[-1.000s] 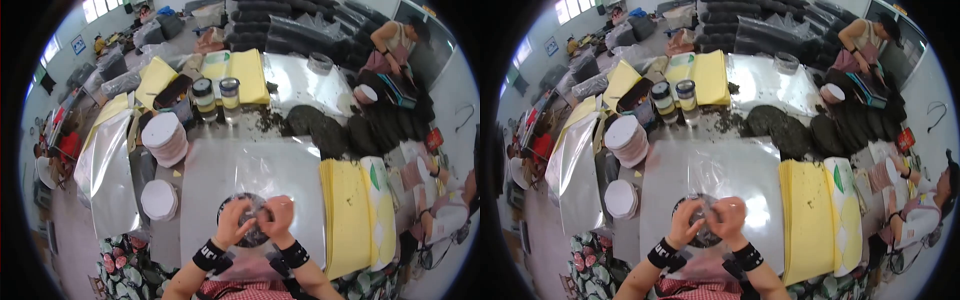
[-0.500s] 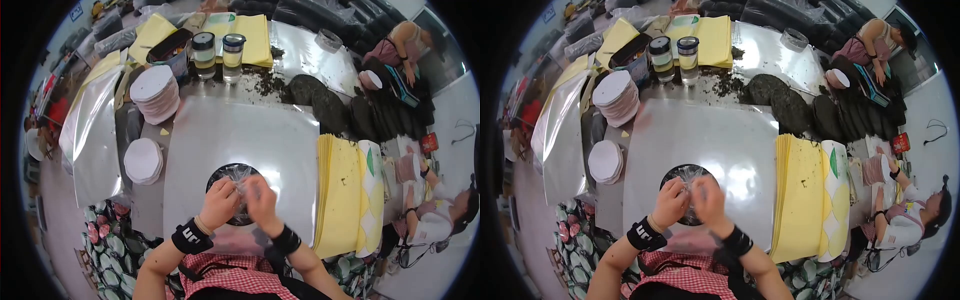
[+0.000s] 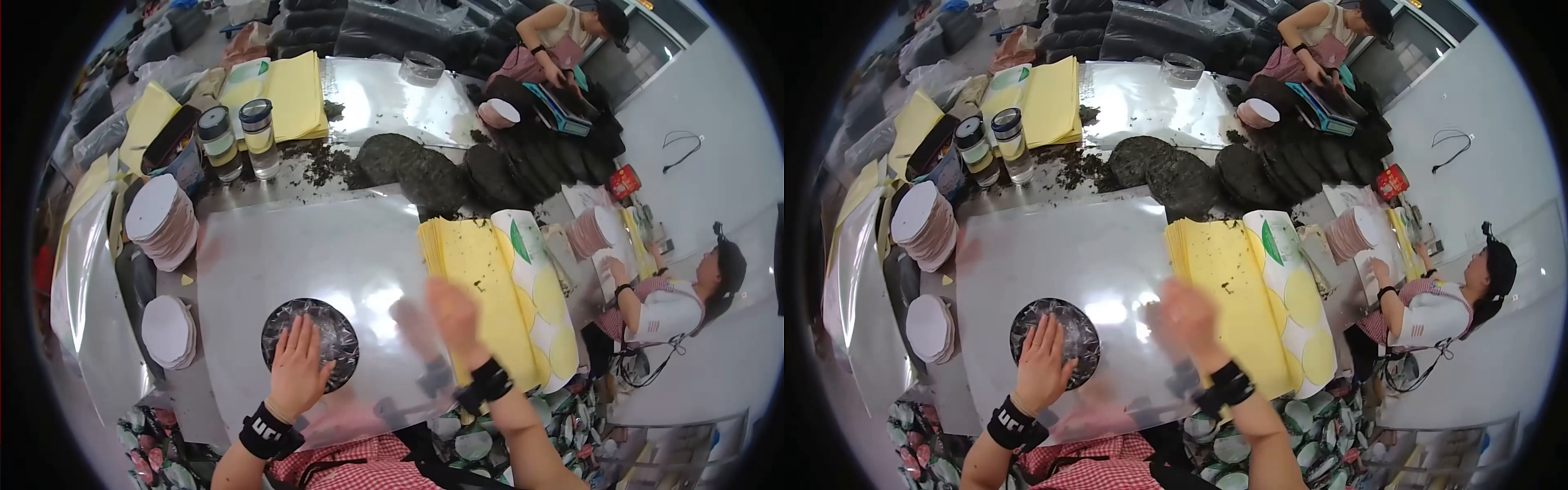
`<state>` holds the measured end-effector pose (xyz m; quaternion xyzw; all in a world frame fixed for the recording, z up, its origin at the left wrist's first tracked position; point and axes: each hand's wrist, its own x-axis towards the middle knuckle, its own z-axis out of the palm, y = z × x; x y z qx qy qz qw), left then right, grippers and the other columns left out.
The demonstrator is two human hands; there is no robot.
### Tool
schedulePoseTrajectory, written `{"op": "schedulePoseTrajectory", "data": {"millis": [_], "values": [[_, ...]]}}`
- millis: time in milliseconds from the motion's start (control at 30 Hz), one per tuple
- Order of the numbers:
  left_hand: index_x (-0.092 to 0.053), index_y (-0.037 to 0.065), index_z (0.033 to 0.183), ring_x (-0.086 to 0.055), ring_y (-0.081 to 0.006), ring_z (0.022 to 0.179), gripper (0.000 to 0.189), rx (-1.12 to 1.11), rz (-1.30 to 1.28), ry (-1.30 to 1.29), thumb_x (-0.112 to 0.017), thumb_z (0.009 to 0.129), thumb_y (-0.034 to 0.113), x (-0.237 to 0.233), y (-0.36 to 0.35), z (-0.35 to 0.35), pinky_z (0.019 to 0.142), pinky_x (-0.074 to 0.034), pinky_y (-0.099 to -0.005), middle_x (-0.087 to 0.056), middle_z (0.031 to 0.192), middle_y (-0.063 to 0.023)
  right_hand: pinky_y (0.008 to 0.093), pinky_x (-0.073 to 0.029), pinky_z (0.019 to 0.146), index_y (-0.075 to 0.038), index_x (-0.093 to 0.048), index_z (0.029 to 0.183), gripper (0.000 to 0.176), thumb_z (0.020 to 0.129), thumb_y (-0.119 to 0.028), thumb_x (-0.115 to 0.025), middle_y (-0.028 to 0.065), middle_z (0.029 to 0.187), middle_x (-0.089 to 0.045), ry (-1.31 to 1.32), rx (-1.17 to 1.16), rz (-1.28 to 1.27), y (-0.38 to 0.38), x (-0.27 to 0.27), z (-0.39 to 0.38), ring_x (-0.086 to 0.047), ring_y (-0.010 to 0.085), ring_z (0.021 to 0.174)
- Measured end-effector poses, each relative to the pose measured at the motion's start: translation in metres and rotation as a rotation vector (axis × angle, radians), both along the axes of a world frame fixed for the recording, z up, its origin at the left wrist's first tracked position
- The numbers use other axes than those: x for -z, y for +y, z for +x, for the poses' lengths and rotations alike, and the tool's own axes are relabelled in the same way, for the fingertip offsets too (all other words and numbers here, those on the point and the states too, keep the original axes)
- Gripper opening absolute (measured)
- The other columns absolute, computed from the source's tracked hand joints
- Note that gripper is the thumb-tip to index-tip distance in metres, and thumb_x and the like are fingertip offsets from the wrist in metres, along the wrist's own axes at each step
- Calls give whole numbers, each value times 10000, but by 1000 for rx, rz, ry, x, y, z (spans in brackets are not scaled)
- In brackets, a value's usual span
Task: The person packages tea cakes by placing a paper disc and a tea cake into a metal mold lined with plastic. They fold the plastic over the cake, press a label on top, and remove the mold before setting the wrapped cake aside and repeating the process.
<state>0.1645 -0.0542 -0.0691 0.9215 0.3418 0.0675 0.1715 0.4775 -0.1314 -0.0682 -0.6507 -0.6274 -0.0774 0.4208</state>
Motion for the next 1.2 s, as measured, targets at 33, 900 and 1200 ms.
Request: {"op": "schedulePoseTrajectory", "data": {"millis": [33, 900, 1200], "values": [[-438, -80, 1424, -296, -368, 1472, 705, 3, 10, 31, -630, 902, 354, -1, -1, -1, 1202, -218, -490, -352, 1551, -251, 415, -552, 814, 9, -686, 1075, 225, 887, -114, -688, 164, 1030, -712, -16, 270, -89, -3, -10, 43, -683, 326, 929], [-577, 174, 1358, -524, -271, 1300, 508, -72, -332, -388, -672, 891, 351, 25, -4, -15, 1117, -376, -415, -591, 1383, -54, 468, -442, 1035, 39, -569, 1189, 461, 892, -302, -657, 246, 1305, -594, 48, -578, -450, -9, -32, -136, -571, 388, 1234], [-509, 40, 1404, -570, -218, 1217, 492, -325, -662, -1004, -604, 930, 125, 16, 2, -78, 1019, -451, -344, -613, 1281, -132, 579, -131, 1201, -61, -320, 1545, 833, 941, -610, -486, 238, 1618, -216, -154, -672, -407, 47, 12, -170, -215, 425, 1491]]}}
